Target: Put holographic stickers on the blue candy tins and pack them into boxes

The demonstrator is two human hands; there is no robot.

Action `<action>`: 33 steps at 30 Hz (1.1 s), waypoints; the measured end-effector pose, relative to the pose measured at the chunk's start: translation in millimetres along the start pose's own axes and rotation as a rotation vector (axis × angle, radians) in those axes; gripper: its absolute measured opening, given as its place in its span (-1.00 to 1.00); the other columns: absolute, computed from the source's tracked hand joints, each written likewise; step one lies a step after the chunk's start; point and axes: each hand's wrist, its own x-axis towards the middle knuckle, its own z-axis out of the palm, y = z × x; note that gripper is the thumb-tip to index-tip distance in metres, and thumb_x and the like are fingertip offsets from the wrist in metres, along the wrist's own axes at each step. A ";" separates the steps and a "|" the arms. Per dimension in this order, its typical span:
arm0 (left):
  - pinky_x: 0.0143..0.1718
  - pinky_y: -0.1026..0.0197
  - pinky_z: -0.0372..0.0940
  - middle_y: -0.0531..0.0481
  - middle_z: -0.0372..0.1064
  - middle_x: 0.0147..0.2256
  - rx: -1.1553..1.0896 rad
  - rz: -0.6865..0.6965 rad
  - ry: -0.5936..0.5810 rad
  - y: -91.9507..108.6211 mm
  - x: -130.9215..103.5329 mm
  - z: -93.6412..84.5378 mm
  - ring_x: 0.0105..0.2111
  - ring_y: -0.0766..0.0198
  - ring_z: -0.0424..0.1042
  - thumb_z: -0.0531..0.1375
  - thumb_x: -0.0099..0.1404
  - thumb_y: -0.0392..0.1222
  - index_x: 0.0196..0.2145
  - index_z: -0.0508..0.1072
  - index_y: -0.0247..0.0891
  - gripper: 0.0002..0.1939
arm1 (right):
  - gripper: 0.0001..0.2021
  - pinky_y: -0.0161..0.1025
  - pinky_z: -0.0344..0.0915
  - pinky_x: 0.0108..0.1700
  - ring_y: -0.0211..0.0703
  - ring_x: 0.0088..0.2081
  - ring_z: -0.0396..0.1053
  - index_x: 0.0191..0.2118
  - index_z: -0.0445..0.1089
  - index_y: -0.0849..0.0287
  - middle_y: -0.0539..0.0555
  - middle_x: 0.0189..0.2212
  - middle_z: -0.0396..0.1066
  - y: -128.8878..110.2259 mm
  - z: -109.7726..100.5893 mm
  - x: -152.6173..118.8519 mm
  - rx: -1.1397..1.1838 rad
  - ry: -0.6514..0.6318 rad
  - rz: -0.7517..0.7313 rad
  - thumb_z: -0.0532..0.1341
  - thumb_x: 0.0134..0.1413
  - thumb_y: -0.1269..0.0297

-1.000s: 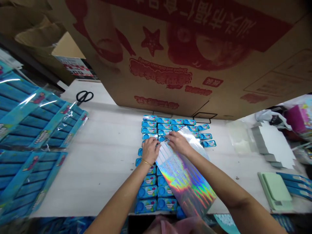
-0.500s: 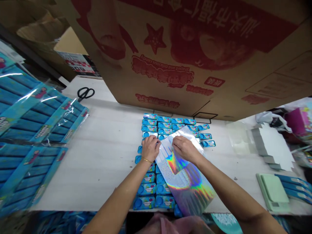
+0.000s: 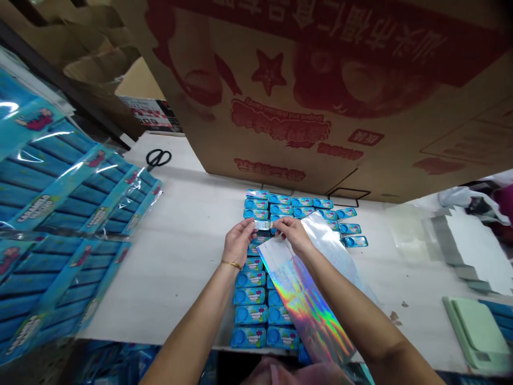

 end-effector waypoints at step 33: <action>-0.16 0.21 0.22 0.00 0.39 -0.23 1.097 0.403 0.022 10.0 106.3 -36.0 -0.22 0.20 0.34 0.08 -0.05 -0.41 -0.31 0.47 -0.15 -0.65 | -0.65 -0.15 0.08 -0.24 -0.09 -0.24 0.19 -0.06 0.30 0.08 0.14 -0.25 0.29 2.4 33.2 57.0 -1.360 0.002 -0.572 0.00 0.05 0.48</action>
